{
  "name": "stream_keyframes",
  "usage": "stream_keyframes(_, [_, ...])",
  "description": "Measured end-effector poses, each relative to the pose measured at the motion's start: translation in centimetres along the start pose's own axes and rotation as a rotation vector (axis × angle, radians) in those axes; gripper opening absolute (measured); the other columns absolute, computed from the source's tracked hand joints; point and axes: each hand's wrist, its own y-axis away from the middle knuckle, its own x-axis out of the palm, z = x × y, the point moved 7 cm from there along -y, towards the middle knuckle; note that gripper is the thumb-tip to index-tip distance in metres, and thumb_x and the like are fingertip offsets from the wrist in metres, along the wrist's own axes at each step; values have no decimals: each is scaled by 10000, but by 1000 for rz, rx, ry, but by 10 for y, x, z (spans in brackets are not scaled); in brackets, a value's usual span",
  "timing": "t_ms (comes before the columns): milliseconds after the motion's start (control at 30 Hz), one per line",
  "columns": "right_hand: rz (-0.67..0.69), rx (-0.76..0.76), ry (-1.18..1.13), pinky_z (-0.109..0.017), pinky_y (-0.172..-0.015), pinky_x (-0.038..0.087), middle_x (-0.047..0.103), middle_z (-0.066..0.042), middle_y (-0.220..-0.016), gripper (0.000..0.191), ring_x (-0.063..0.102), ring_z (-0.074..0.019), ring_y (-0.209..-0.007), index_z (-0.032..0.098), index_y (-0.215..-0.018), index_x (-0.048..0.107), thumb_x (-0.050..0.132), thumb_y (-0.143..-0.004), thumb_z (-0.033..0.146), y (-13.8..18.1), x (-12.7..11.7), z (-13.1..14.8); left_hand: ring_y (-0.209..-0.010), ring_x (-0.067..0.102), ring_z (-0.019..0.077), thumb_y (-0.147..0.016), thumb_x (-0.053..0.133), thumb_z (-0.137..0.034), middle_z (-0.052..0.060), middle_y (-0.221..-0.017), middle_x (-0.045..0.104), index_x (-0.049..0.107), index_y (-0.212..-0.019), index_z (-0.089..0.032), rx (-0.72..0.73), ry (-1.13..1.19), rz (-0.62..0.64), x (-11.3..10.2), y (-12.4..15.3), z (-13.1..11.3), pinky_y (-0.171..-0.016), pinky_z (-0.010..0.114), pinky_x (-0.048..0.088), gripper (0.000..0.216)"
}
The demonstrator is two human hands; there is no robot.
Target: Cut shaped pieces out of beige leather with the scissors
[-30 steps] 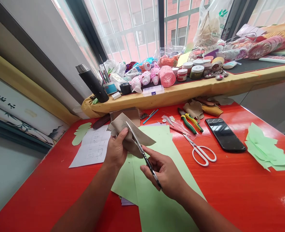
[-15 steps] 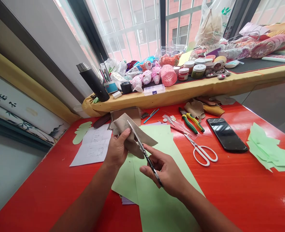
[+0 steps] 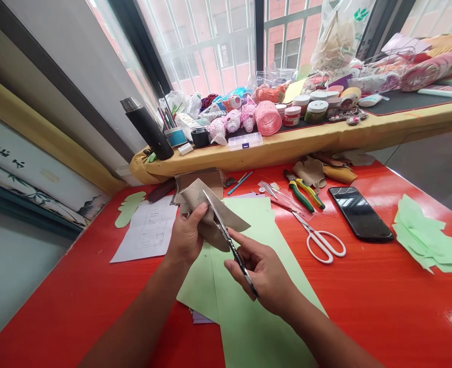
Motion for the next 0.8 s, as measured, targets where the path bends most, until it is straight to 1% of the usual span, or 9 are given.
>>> stream_keyframes(233, [0, 18, -1, -262, -475, 305, 388, 79, -645, 748, 351, -127, -525, 168, -1625, 607, 785, -974, 491, 1, 0, 1, -873, 773, 210, -673, 1008, -380, 35, -957, 823, 800, -1012, -185, 5, 12, -5, -1, -1, -2, -902, 348, 582, 443])
stream_keyframes(500, [3, 20, -2, -262, -468, 310, 386, 86, -634, 743, 348, -121, -505, 148, -1634, 592, 769, -984, 461, 0, 0, -1, -864, 767, 182, -744, 972, -349, 25, -952, 827, 805, -1013, -193, 23, 8, 19, -2, -3, -2, -871, 301, 581, 353])
stream_keyframes(667, [-1, 18, 21, -267, -486, 309, 379, 81, -652, 705, 344, -125, -532, 157, -1621, 610, 762, -990, 433, 1, 0, 1, -780, 761, 193, -730, 975, -378, 32, -913, 823, 799, -994, -193, 9, -25, 11, -4, -5, -3, -839, 332, 586, 367])
stream_keyframes(800, [-4, 12, 24, -271, -493, 306, 357, 83, -664, 690, 336, -127, -542, 142, -1613, 616, 752, -990, 406, 1, 1, 2, -779, 760, 208, -727, 971, -393, 44, -918, 817, 799, -1008, -186, -14, -41, 21, -8, -8, -1, -844, 357, 591, 389])
